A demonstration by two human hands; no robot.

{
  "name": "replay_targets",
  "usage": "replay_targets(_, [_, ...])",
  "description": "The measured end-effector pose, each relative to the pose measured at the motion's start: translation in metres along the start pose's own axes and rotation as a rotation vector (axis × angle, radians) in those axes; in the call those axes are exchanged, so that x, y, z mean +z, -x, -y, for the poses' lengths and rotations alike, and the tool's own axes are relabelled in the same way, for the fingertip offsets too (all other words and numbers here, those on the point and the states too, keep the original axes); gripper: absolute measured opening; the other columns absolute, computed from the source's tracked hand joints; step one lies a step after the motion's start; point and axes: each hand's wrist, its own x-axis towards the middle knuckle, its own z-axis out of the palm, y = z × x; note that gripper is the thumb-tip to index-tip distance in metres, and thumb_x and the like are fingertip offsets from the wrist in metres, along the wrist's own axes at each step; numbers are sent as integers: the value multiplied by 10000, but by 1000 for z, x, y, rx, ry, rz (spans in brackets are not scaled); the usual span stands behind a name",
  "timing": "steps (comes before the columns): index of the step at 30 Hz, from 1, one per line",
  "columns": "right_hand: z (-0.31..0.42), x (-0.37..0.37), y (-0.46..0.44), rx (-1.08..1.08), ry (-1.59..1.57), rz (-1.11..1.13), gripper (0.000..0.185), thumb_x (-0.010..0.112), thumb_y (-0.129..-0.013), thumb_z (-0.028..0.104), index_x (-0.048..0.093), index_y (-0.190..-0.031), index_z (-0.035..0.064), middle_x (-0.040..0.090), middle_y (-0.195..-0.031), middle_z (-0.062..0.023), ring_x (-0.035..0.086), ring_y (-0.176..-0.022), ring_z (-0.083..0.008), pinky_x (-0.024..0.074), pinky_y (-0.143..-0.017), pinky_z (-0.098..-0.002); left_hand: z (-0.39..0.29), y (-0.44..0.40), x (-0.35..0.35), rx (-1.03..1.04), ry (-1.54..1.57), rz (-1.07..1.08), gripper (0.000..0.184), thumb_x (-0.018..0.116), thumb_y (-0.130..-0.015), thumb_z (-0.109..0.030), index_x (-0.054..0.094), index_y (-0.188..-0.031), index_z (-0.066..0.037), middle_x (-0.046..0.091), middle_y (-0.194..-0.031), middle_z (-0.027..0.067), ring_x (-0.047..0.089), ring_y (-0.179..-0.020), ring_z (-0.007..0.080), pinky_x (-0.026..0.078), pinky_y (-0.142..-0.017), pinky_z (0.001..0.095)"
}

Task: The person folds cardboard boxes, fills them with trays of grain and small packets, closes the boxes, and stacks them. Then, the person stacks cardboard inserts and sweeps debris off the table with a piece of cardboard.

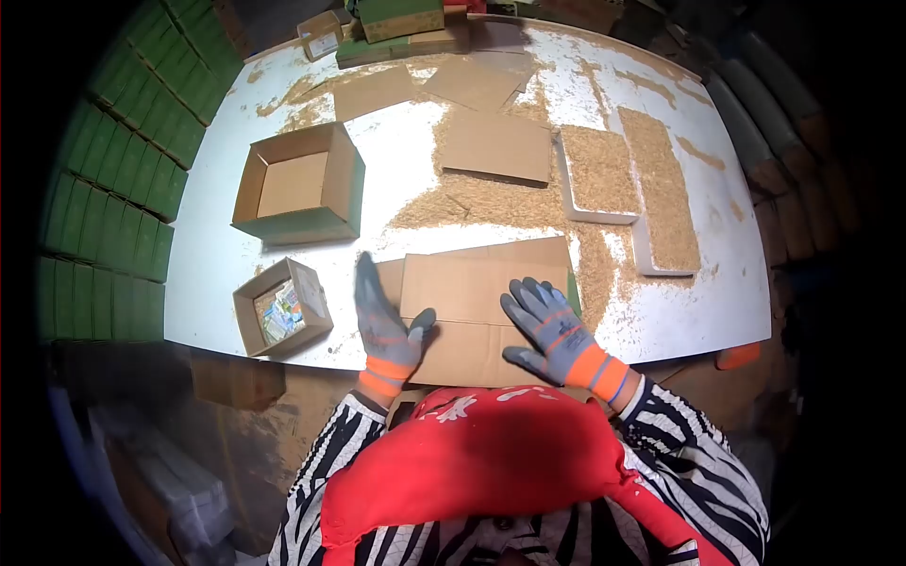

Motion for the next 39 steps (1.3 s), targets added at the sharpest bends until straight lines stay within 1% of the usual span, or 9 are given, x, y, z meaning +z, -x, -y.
replay_targets(3, [-47, -6, 0, 540, -1292, -296, 573, 573, -897, 326, 400, -1372, 56, 501, -1309, -177, 470, -1212, -305, 346, -1030, -394, 25, -5, 22, -548, -175, 480, 538, 601, -857, -420, 517, -1212, -25, 638, -944, 263, 622, -851, 418, 499, -763, 442])
replay_targets(9, [-109, -22, 0, 665, -1483, -91, 507, 446, -971, 354, 445, -1341, 7, 538, -1273, -101, 501, -1159, -163, 409, -974, -314, -41, -37, -26, 167, 98, -6, 628, 554, -853, -517, 556, -1190, 14, 650, -953, 185, 638, -869, 331, 499, -770, 374])
replay_targets(13, [-72, -80, -2, 436, -1149, -103, 450, 747, -755, 325, 589, -1077, 53, 628, -1083, -74, 587, -988, -187, 473, -876, -328, 89, -12, 26, -386, 1362, 92, 597, 320, -974, -489, 494, -1263, 3, 575, -1195, 116, 549, -1077, 247, 415, -962, 361])
replay_targets(15, [-53, -53, 7, -174, -373, -287, 362, 715, -769, 314, 586, -997, 65, 591, -1111, -92, 555, -936, -236, 477, -805, -351, 127, -7, 29, -804, 1770, 316, 701, 301, -942, -597, 467, -1307, -22, 551, -1241, 101, 523, -1117, 232, 401, -989, 364])
replay_targets(17, [-43, 13, 33, -114, -184, 166, 334, 737, -740, 285, 596, -968, 84, 534, -1217, -121, 515, -946, -292, 475, -820, -387, 129, -8, 25, -1221, 1238, 370, 817, 319, -900, -663, 388, -1372, 0, 470, -1348, 128, 473, -1201, 263, 368, -1020, 350])
replay_targets(23, [-62, 25, 89, 317, -895, -365, 757, 742, -771, 126, 341, -1412, 100, 338, -1457, -142, 405, -1283, -268, 372, -1018, -390, 146, -10, 44, -522, -37, 607, 418, 489, -937, -187, 449, -1311, -5, 518, -1272, 203, 495, -1177, 315, 396, -991, 371])
replay_targets(26, [-202, 61, 130, 1153, -436, -1054, 880, 758, -761, 318, 261, -1434, 47, 334, -1426, -205, 356, -1303, -324, 342, -1055, -385, 168, 7, 49, -828, 503, 489, 392, 561, -900, -226, 513, -1207, 13, 602, -1089, 140, 574, -932, 246, 467, -824, 350])
replay_targets(29, [-324, 79, 156, 1657, -65, -1001, 1127, 681, -673, 646, 143, -1467, 55, 221, -1481, -214, 212, -1375, -358, 211, -1123, -419, 102, -7, 48, -876, 372, 413, 400, 572, -901, -269, 542, -1170, 26, 611, -1036, 83, 559, -885, 185, 469, -782, 310])
replay_targets(39, [-253, 128, 255, 1482, -159, -1196, 1082, 827, -663, 330, 174, -1414, -97, 226, -1465, -264, 217, -1379, -315, 200, -1132, -371, 108, -13, 43, -948, 325, 465, 397, 526, -921, -304, 590, -1148, 15, 600, -1094, 66, 549, -974, 157, 441, -871, 290])
